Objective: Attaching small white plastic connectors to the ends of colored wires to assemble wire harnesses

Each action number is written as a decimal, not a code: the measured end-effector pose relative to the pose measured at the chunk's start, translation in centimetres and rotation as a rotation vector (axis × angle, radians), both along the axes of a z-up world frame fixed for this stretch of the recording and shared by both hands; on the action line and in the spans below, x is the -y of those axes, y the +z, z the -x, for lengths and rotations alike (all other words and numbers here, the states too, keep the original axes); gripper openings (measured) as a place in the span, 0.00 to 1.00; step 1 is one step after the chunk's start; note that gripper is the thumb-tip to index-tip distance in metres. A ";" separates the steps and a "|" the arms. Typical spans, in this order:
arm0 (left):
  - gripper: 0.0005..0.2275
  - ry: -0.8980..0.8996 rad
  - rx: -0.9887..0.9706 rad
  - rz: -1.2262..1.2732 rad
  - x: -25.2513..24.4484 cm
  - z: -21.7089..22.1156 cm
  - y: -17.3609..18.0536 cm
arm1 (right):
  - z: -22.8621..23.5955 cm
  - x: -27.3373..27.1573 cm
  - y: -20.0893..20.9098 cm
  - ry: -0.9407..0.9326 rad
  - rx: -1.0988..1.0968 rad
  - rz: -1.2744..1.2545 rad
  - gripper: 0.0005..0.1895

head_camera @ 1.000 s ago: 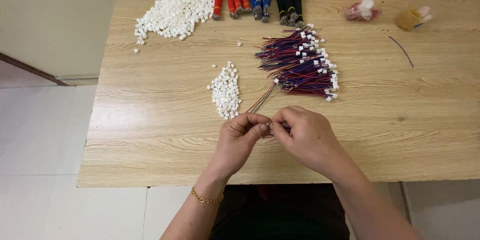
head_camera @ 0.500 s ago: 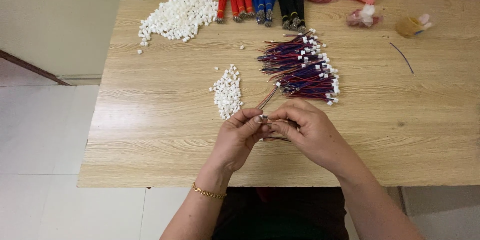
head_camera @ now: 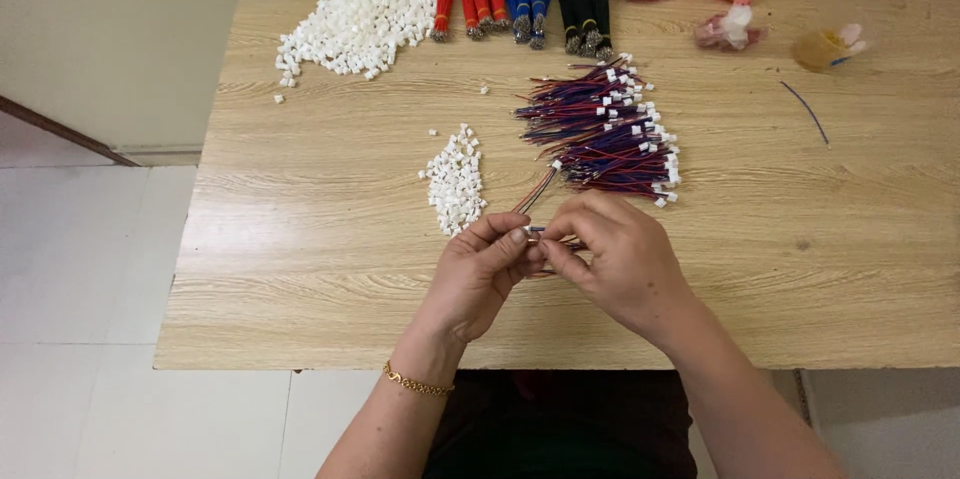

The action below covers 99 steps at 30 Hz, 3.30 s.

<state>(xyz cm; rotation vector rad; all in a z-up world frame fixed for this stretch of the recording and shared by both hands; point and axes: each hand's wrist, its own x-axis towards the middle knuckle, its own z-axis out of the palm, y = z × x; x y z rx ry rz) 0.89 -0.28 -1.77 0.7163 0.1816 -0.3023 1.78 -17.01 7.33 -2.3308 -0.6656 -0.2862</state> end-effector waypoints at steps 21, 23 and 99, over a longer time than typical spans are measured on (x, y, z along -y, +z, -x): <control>0.06 0.027 0.036 -0.047 0.1 0.3 -0.4 | -0.2 -0.1 -0.6 -0.004 0.073 -0.008 0.06; 0.06 0.035 0.042 -0.065 0.1 0.4 -0.5 | -0.2 0.0 -0.8 -0.014 0.105 0.024 0.06; 0.06 -0.148 0.383 -0.714 0.2 -0.8 5.4 | -0.2 1.7 -1.2 -0.187 -0.450 -0.600 0.07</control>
